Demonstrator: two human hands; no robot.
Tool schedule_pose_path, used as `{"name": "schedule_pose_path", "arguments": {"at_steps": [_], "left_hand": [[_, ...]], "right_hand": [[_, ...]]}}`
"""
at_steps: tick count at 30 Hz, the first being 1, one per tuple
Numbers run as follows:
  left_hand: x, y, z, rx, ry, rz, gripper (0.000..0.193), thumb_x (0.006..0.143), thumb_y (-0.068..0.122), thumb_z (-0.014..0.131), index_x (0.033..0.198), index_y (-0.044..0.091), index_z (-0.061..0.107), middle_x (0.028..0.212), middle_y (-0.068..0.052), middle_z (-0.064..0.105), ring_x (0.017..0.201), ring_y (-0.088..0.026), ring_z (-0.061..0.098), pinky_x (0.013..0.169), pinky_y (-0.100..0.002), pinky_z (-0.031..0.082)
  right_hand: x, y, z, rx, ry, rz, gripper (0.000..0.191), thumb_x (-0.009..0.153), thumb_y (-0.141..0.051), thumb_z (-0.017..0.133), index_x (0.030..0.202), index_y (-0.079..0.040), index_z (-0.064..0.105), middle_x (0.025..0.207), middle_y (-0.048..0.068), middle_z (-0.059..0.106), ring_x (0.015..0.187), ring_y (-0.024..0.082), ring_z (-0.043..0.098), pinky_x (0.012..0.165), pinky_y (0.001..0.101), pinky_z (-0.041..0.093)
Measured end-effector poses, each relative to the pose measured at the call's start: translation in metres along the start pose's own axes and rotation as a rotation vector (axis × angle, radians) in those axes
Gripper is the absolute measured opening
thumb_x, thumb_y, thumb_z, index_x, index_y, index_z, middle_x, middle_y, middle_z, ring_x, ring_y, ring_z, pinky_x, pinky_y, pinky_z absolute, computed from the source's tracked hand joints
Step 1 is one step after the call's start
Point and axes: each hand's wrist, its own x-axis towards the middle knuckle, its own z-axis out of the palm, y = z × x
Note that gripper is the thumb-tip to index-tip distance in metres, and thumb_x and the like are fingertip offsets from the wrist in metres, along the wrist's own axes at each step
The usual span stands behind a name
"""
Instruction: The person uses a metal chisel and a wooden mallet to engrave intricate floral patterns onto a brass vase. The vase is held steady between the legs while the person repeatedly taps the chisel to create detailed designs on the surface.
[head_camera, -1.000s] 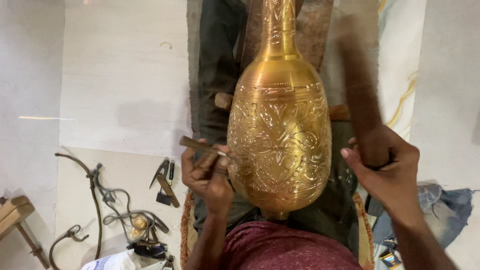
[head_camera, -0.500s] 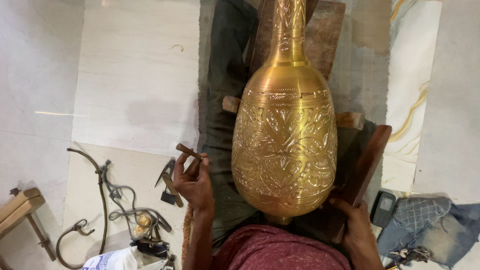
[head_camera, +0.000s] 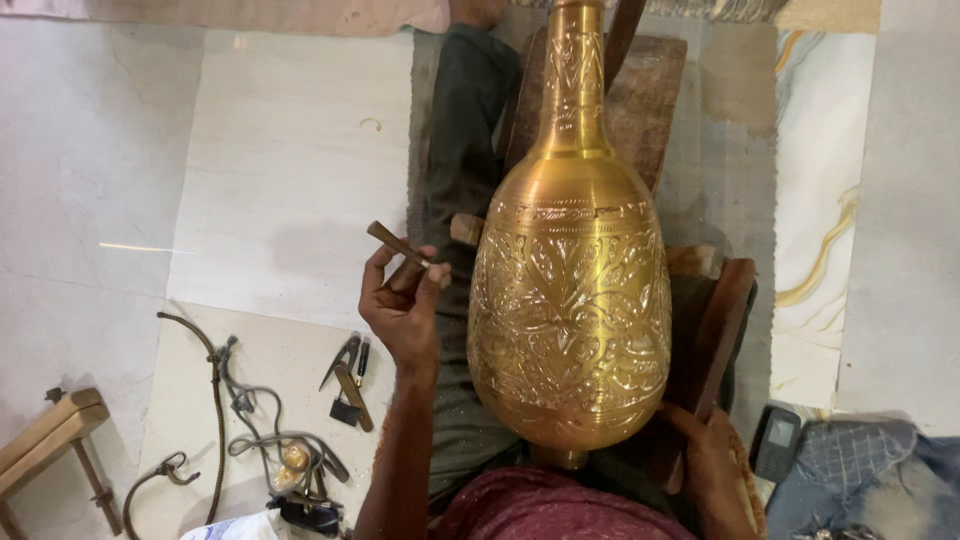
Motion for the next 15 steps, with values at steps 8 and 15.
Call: {"name": "schedule_pose_path", "arguments": {"at_steps": [8, 15], "left_hand": [[-0.027, -0.059, -0.065, 0.376, 0.244, -0.320, 0.039, 0.089, -0.004, 0.070, 0.126, -0.001, 0.060, 0.103, -0.015, 0.079, 0.092, -0.021, 0.078, 0.079, -0.031, 0.064], [-0.042, -0.025, -0.048, 0.244, 0.328, -0.250, 0.039, 0.088, -0.005, 0.071, 0.125, -0.001, 0.061, 0.104, -0.017, 0.078, 0.092, -0.026, 0.077, 0.071, -0.034, 0.067]], "right_hand": [[0.008, 0.015, -0.003, -0.094, 0.120, 0.038, 0.038, 0.079, -0.013, 0.073, 0.112, 0.007, 0.070, 0.094, 0.018, 0.074, 0.077, 0.029, 0.069, 0.068, 0.0396, 0.054], [-0.005, 0.005, -0.002, 0.271, 0.009, 0.130, 0.052, 0.073, -0.006, 0.064, 0.124, 0.003, 0.064, 0.109, 0.018, 0.073, 0.092, 0.031, 0.072, 0.081, 0.0391, 0.059]]}}
